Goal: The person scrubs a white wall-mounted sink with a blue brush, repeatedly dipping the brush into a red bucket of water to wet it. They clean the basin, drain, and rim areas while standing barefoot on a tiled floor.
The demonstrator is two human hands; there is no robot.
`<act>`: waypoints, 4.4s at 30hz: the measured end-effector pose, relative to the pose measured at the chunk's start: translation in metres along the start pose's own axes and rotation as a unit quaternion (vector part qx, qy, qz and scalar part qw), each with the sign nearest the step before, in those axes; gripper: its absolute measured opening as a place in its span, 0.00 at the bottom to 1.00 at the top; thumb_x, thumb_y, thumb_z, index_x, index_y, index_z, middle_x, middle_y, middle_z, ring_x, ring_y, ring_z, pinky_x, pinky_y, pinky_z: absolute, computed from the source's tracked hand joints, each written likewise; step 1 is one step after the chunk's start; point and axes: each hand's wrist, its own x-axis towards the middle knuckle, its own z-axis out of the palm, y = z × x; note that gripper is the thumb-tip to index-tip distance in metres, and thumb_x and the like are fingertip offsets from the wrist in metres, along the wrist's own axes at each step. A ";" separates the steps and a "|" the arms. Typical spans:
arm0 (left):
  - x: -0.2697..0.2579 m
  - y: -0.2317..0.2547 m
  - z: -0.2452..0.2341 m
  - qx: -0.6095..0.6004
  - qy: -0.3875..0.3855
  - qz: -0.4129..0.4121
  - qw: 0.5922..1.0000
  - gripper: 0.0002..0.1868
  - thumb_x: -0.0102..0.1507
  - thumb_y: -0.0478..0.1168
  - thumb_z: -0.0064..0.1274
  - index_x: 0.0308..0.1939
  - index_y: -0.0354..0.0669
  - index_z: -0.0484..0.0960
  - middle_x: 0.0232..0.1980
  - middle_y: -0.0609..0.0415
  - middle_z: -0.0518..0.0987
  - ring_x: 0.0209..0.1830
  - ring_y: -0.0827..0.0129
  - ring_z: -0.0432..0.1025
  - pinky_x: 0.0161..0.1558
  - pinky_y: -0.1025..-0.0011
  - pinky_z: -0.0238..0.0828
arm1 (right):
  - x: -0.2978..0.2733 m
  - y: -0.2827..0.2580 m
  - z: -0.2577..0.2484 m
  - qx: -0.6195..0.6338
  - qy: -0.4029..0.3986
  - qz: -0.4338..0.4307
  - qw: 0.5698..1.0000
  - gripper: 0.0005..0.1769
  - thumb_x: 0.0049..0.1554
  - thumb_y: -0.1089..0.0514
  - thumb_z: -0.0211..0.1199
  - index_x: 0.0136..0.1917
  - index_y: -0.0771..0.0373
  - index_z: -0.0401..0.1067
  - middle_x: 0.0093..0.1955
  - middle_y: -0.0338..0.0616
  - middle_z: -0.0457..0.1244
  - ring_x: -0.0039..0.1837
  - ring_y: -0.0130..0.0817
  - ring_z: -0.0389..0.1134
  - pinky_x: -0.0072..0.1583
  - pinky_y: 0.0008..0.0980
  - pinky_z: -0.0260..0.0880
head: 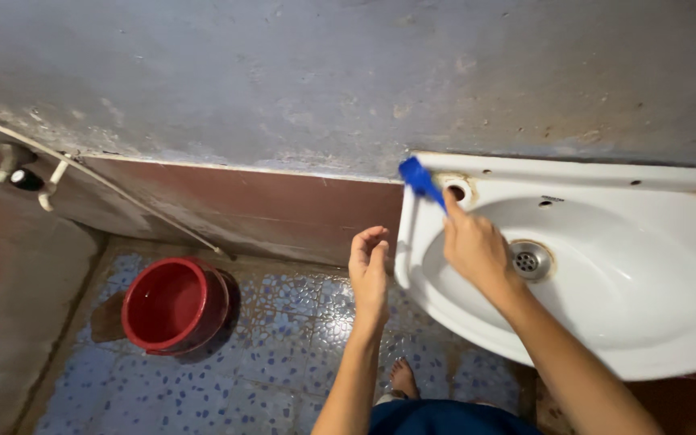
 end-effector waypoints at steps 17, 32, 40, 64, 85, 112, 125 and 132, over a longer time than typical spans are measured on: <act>-0.007 0.013 -0.018 0.011 0.018 -0.038 0.999 0.13 0.67 0.33 0.46 0.55 0.40 0.77 0.54 0.57 0.79 0.51 0.76 0.70 0.49 0.77 0.66 | -0.036 0.118 -0.016 0.067 0.213 0.139 0.965 0.28 0.63 0.59 0.55 0.77 0.57 0.65 0.41 0.62 0.68 0.42 0.54 0.74 0.43 0.51 0.72; -0.003 0.004 0.005 -0.013 -0.026 -0.063 0.998 0.12 0.67 0.32 0.45 0.55 0.40 0.77 0.53 0.57 0.78 0.48 0.75 0.69 0.48 0.75 0.66 | -0.048 0.138 -0.029 -0.020 0.251 0.148 0.956 0.30 0.62 0.62 0.58 0.78 0.56 0.66 0.42 0.62 0.68 0.43 0.57 0.73 0.47 0.51 0.72; -0.003 -0.004 0.055 0.044 -0.093 -0.005 0.995 0.12 0.67 0.31 0.46 0.54 0.39 0.77 0.54 0.55 0.79 0.51 0.74 0.70 0.52 0.74 0.67 | -0.019 0.078 0.030 -0.022 0.169 0.041 0.984 0.33 0.57 0.58 0.60 0.76 0.56 0.66 0.41 0.60 0.70 0.42 0.59 0.72 0.47 0.53 0.71; -0.031 -0.019 0.106 0.074 -0.172 -0.096 0.978 0.13 0.66 0.34 0.46 0.54 0.39 0.77 0.54 0.53 0.80 0.52 0.72 0.71 0.51 0.73 0.67 | -0.080 0.231 -0.076 -0.079 0.306 0.265 0.911 0.28 0.64 0.60 0.57 0.77 0.63 0.66 0.47 0.67 0.68 0.48 0.63 0.71 0.53 0.52 0.71; -0.062 -0.034 0.156 0.078 -0.214 -0.121 0.966 0.11 0.67 0.37 0.48 0.52 0.40 0.78 0.52 0.55 0.81 0.50 0.74 0.72 0.50 0.74 0.66 | -0.076 0.256 -0.103 -0.031 0.323 0.304 0.895 0.29 0.67 0.62 0.50 0.80 0.71 0.55 0.43 0.68 0.68 0.45 0.61 0.73 0.48 0.50 0.74; -0.068 -0.043 0.170 0.079 -0.178 -0.120 0.974 0.10 0.67 0.36 0.46 0.51 0.41 0.78 0.52 0.56 0.82 0.51 0.74 0.73 0.50 0.74 0.66 | -0.091 0.263 -0.112 -0.077 0.301 0.243 0.919 0.29 0.67 0.60 0.54 0.80 0.61 0.58 0.39 0.60 0.67 0.41 0.56 0.72 0.44 0.48 0.73; -0.070 -0.100 0.254 0.068 -0.263 -0.193 0.943 0.16 0.73 0.45 0.43 0.55 0.37 0.74 0.45 0.54 0.77 0.46 0.72 0.70 0.47 0.72 0.68 | -0.088 0.184 -0.053 0.127 0.161 0.080 0.975 0.32 0.56 0.63 0.60 0.73 0.63 0.58 0.48 0.60 0.69 0.53 0.63 0.70 0.53 0.54 0.69; -0.046 -0.118 0.220 0.159 -0.125 -0.132 0.970 0.16 0.72 0.49 0.44 0.45 0.39 0.77 0.31 0.50 0.71 0.21 0.72 0.63 0.19 0.74 0.58 | -0.115 0.219 -0.083 0.070 0.259 -0.009 0.963 0.33 0.55 0.64 0.66 0.73 0.67 0.62 0.67 0.58 0.55 0.63 0.53 0.65 0.58 0.43 0.71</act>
